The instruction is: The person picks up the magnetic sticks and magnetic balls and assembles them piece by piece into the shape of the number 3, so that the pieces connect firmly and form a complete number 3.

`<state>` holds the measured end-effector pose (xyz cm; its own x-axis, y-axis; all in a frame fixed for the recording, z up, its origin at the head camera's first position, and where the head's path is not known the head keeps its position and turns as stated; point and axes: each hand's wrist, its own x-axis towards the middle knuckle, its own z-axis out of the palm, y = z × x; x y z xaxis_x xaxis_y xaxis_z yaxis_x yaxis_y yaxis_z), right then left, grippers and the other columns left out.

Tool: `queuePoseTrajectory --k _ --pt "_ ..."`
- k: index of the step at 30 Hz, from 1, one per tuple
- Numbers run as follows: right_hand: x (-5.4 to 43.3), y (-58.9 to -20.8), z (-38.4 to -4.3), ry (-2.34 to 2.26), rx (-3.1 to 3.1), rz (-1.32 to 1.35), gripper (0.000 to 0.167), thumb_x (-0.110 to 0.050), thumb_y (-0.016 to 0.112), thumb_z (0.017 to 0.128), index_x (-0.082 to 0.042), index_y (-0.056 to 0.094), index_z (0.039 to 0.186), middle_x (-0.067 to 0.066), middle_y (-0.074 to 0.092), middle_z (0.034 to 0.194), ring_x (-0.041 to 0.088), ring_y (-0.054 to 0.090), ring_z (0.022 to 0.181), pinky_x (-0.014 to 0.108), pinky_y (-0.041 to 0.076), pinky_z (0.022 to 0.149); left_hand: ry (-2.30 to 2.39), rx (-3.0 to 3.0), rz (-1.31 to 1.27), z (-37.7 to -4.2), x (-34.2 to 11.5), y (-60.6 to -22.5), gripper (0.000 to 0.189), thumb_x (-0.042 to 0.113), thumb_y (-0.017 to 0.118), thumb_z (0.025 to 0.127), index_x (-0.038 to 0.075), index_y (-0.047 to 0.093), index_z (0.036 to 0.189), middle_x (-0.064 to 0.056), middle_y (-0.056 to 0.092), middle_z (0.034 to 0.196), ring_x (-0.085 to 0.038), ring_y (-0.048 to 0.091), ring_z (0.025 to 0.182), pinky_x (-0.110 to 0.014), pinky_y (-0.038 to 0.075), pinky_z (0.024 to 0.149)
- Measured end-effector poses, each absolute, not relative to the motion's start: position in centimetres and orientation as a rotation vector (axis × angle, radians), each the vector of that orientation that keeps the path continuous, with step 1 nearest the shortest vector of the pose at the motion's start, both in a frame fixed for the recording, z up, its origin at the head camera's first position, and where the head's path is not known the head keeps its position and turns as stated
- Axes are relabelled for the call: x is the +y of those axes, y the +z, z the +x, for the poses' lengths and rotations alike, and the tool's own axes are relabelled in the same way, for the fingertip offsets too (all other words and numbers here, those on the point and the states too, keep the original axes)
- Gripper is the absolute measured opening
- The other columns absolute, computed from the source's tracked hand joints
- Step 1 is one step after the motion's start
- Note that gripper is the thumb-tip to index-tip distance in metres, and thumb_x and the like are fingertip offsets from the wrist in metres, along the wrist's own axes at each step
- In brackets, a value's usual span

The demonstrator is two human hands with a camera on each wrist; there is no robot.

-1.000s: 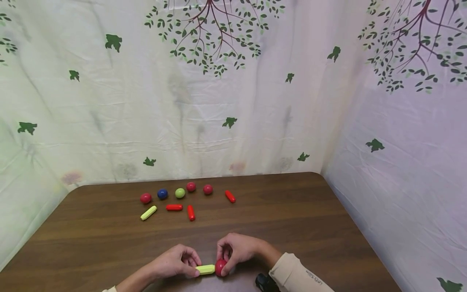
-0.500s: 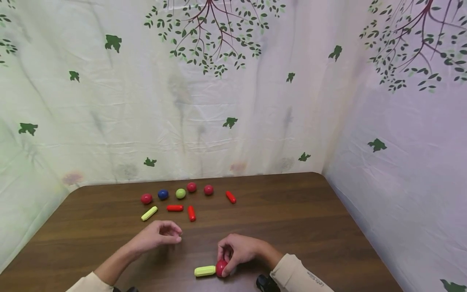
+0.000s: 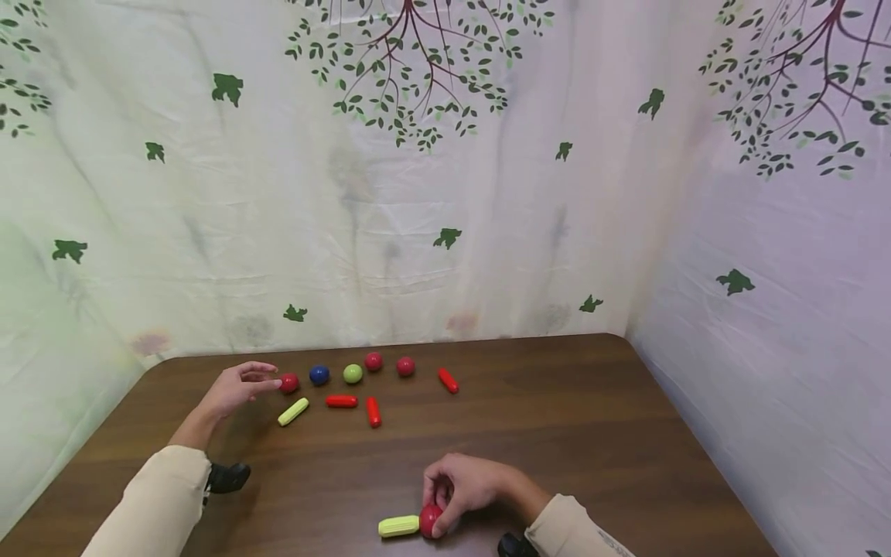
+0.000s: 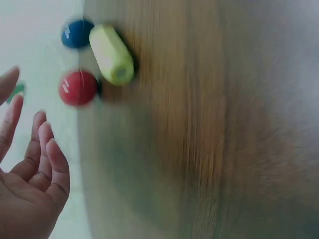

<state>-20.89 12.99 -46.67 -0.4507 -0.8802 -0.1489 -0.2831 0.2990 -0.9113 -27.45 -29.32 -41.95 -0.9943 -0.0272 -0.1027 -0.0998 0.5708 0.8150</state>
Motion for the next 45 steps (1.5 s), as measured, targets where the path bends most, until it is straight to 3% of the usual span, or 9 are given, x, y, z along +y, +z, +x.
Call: queuePoseTrajectory --k 5,9,18,25,33,37,45 --pt "13.1 -46.8 -20.6 -1.158 1.882 -1.055 0.022 -0.003 0.079 0.076 -0.004 0.063 0.09 -0.007 0.056 0.071 -0.003 0.05 0.063 0.012 0.04 0.057 1.42 2.667 -0.098 -28.4 -30.5 -43.4 0.053 0.018 0.065 0.092 -0.007 0.045 0.134 -0.035 0.043 0.134 -0.047 0.042 0.121 -0.054 0.039 0.096" --pt "13.2 -46.7 -20.6 -1.159 1.877 -1.049 0.021 -0.003 0.079 0.076 -0.004 0.063 0.089 -0.007 0.056 0.071 -0.003 0.05 0.063 0.012 0.04 0.057 1.395 2.645 -0.006 -29.0 -30.7 -44.0 0.053 0.015 0.064 0.092 -0.006 0.042 0.135 -0.036 0.04 0.136 -0.049 0.039 0.124 -0.056 0.039 0.096" --pt "13.3 -46.7 -20.7 -1.14 1.866 -1.008 0.02 -0.006 0.078 0.078 -0.006 0.063 0.092 -0.009 0.058 0.074 -0.002 0.051 0.065 0.013 0.041 0.058 1.335 2.632 0.021 -29.7 -30.3 -44.5 0.055 0.015 0.069 0.089 -0.004 0.047 0.136 -0.033 0.051 0.128 -0.042 0.048 0.114 -0.044 0.043 0.087" --pt "13.2 -46.7 -20.8 -1.148 1.862 -1.01 0.02 -0.005 0.078 0.077 -0.005 0.063 0.092 -0.01 0.058 0.074 -0.002 0.051 0.066 0.013 0.041 0.059 1.304 2.693 -0.132 -30.0 -30.6 -44.7 0.049 0.018 0.075 0.084 -0.004 0.055 0.123 -0.028 0.056 0.121 -0.034 0.052 0.101 -0.034 0.045 0.077" --pt "13.2 -46.8 -20.8 -1.154 1.876 -1.017 0.021 -0.004 0.078 0.076 -0.005 0.063 0.091 -0.01 0.058 0.073 -0.003 0.05 0.064 0.012 0.039 0.058 1.206 2.763 -0.14 -30.1 -30.7 -44.8 0.052 0.02 0.074 0.084 -0.002 0.054 0.126 -0.03 0.054 0.123 -0.041 0.047 0.108 -0.048 0.042 0.087" --pt "13.2 -46.9 -20.9 -1.16 1.878 -1.018 0.021 -0.004 0.078 0.076 -0.004 0.063 0.091 -0.01 0.057 0.072 -0.003 0.05 0.064 0.012 0.039 0.058 1.182 2.808 -0.107 -29.5 -31.0 -44.0 0.051 0.021 0.071 0.087 -0.003 0.054 0.128 -0.031 0.054 0.123 -0.042 0.049 0.11 -0.05 0.044 0.089" --pt "13.3 -46.8 -21.0 -1.141 1.916 -1.037 0.021 -0.005 0.079 0.076 -0.006 0.064 0.09 -0.008 0.057 0.073 -0.001 0.051 0.065 0.014 0.041 0.058 0.977 3.034 0.072 -26.4 -30.9 -40.3 0.047 0.028 0.072 0.087 -0.006 0.06 0.117 -0.024 0.064 0.105 -0.035 0.059 0.093 -0.041 0.052 0.074"
